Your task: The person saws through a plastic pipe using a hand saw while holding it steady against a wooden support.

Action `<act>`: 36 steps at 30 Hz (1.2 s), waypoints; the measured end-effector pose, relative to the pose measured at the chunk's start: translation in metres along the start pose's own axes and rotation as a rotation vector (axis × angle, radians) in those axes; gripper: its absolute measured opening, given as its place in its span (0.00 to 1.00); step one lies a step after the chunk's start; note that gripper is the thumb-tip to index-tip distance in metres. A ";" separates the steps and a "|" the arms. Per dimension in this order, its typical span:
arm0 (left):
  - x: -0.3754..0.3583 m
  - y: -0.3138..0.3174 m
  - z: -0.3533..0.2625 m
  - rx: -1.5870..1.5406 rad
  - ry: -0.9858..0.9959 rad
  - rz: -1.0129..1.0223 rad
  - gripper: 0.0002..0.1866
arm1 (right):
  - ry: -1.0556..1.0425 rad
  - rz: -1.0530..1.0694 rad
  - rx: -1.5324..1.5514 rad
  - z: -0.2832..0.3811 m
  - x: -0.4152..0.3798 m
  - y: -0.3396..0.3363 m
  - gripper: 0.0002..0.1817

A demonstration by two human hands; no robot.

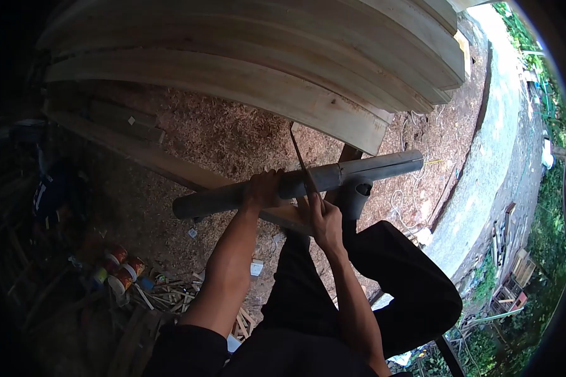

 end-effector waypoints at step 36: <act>-0.001 0.012 0.003 0.130 0.045 0.024 0.49 | 0.146 0.018 0.029 0.013 -0.092 -0.042 0.24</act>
Point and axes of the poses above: each hand's wrist, its own x-axis towards the middle knuckle, its own y-axis out of the palm, z = x × y, the point moved 2 cm from there along x, towards the middle knuckle, and after that the axes turned 11 degrees about x, right-handed, at the moved point
